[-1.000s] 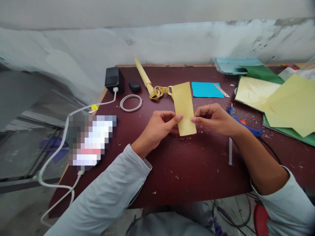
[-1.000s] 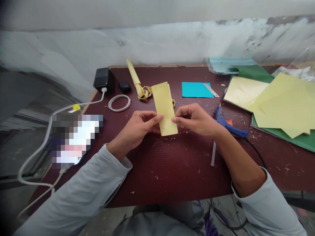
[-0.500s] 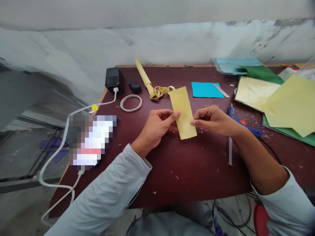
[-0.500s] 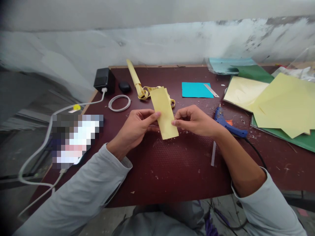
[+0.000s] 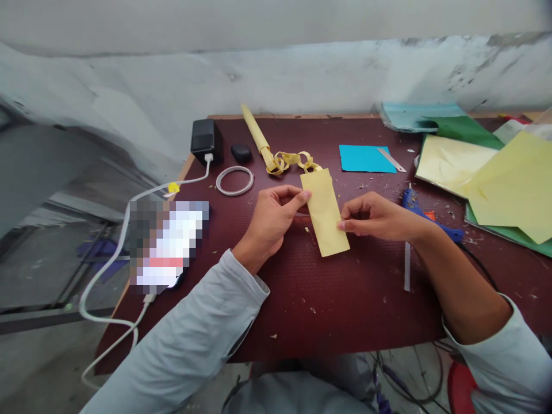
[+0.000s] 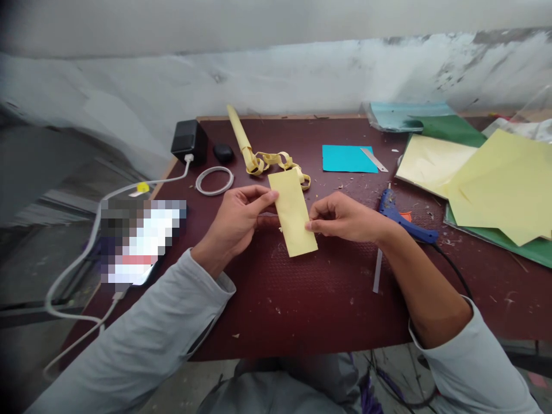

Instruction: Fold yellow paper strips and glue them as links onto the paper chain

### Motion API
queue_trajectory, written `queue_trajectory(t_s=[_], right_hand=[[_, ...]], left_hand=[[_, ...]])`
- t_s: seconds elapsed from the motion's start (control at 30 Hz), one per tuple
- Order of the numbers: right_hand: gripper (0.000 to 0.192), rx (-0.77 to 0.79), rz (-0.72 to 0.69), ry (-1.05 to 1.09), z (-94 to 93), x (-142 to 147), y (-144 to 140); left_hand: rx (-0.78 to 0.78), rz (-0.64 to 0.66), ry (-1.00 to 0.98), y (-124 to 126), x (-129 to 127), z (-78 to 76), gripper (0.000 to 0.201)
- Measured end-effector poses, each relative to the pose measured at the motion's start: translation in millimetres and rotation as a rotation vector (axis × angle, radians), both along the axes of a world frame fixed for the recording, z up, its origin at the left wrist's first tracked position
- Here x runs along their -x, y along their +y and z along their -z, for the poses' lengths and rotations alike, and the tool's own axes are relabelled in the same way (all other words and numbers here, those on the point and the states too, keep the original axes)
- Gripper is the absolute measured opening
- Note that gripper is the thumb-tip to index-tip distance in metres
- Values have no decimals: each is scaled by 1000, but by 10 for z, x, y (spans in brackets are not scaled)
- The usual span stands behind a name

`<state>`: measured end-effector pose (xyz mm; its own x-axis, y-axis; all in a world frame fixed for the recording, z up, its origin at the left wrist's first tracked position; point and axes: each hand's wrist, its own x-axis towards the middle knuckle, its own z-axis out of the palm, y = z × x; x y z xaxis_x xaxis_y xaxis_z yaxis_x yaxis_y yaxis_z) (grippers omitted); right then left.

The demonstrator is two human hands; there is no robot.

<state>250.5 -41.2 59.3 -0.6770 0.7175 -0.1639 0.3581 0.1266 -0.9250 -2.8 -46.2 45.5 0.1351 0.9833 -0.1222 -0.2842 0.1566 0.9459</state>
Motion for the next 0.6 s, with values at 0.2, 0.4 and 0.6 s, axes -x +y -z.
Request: queue_trajectory(t_s=[0.2, 0.4, 0.6], right_hand=[[39, 30, 0, -12, -8, 15, -10], [35, 62, 79, -1, 7, 27, -15], [40, 10, 258, 87, 11, 46, -3]], left_hand=[[-41, -42, 14, 41, -4, 46, 45], [-82, -31, 40, 49, -13, 82, 45], [-82, 88, 42, 5, -25, 82, 41]])
